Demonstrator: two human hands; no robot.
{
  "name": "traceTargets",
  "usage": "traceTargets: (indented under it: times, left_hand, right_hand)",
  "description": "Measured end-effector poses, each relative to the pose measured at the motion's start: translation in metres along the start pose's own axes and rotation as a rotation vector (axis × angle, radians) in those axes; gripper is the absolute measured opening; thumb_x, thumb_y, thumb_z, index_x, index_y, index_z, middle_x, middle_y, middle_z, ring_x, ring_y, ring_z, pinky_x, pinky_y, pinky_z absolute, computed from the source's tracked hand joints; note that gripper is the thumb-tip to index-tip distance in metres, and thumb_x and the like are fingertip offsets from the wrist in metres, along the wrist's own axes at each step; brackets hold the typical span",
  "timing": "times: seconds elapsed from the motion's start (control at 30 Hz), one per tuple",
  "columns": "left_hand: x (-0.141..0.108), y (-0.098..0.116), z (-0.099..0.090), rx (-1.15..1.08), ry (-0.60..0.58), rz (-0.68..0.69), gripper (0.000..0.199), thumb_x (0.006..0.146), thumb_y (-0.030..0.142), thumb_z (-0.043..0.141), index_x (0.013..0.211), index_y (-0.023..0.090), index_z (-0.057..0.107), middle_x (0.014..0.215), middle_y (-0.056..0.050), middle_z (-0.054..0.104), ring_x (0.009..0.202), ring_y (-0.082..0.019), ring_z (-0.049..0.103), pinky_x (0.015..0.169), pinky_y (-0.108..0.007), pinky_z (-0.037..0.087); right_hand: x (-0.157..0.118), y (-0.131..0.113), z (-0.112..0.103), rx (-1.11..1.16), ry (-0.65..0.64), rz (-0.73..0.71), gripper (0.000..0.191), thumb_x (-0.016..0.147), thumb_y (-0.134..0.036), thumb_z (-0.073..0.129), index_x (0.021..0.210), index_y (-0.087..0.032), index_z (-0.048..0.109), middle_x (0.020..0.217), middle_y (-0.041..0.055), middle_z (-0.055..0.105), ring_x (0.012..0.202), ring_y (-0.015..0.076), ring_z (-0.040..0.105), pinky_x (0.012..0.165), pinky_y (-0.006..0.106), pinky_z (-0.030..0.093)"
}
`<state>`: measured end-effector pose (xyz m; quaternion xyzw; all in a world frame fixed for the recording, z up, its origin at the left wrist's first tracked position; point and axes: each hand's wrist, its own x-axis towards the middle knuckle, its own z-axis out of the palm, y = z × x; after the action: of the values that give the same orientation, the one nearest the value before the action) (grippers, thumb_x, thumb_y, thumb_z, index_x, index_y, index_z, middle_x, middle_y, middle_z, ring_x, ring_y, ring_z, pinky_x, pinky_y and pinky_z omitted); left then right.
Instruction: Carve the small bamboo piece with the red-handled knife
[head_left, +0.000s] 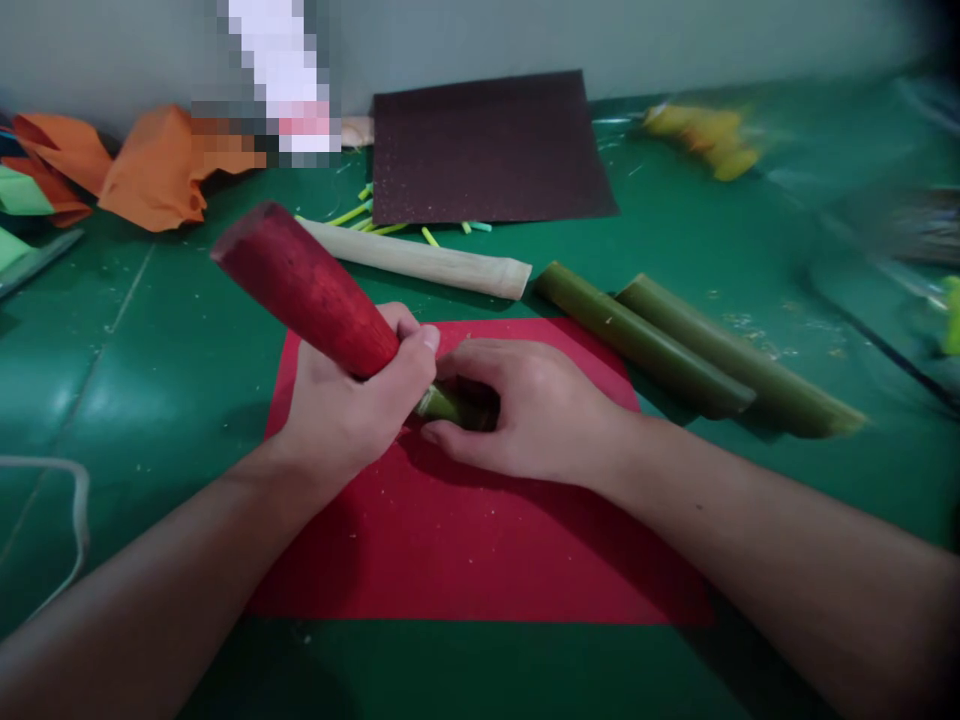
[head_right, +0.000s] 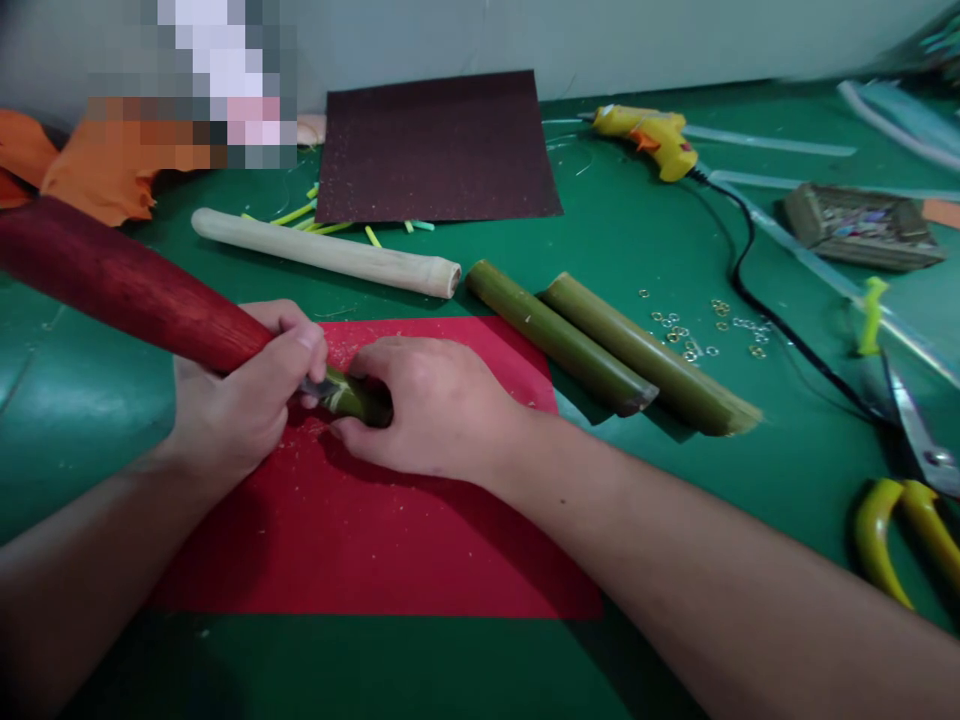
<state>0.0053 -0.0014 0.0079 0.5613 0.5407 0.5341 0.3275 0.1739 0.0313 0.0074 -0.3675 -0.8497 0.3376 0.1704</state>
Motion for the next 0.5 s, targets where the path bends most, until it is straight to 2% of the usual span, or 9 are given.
traceTargets:
  times: [0.13,0.33,0.5]
  left_hand:
    - [0.0017,-0.0007,-0.0025,0.024,-0.042,0.013,0.023,0.080,0.018,0.061,0.058,0.020,0.061,0.052,0.003,0.054,0.047,-0.009,0.049,0.041,-0.021,0.037]
    - [-0.0011,0.0033,-0.0001,0.071,0.011,0.009,0.027,0.077,0.015,0.059,0.051,0.021,0.056,0.047,0.002,0.048,0.044,-0.010,0.044,0.039,-0.023,0.034]
    - [-0.0015,0.0042,0.0001,0.053,0.007,-0.010,0.027,0.075,0.014,0.058,0.049,0.020,0.055,0.047,0.003,0.049,0.044,-0.008,0.043,0.040,-0.022,0.034]
  right_hand:
    - [0.0015,0.0016,-0.0011,0.036,-0.012,0.003,0.026,0.077,-0.028,0.071,0.099,-0.015,0.077,0.081,0.0019,0.073,0.067,0.0127,0.056,0.062,0.028,0.034]
    - [0.0034,0.0016,-0.0018,0.055,-0.026,0.031,0.024,0.077,-0.031,0.073,0.095,-0.014,0.076,0.077,0.0016,0.070,0.065,0.0121,0.053,0.060,0.029,0.031]
    - [0.0045,0.0020,-0.0024,0.056,-0.042,0.042,0.023,0.079,-0.033,0.073,0.092,-0.015,0.076,0.077,0.0021,0.069,0.066,0.0127,0.053,0.060,0.029,0.030]
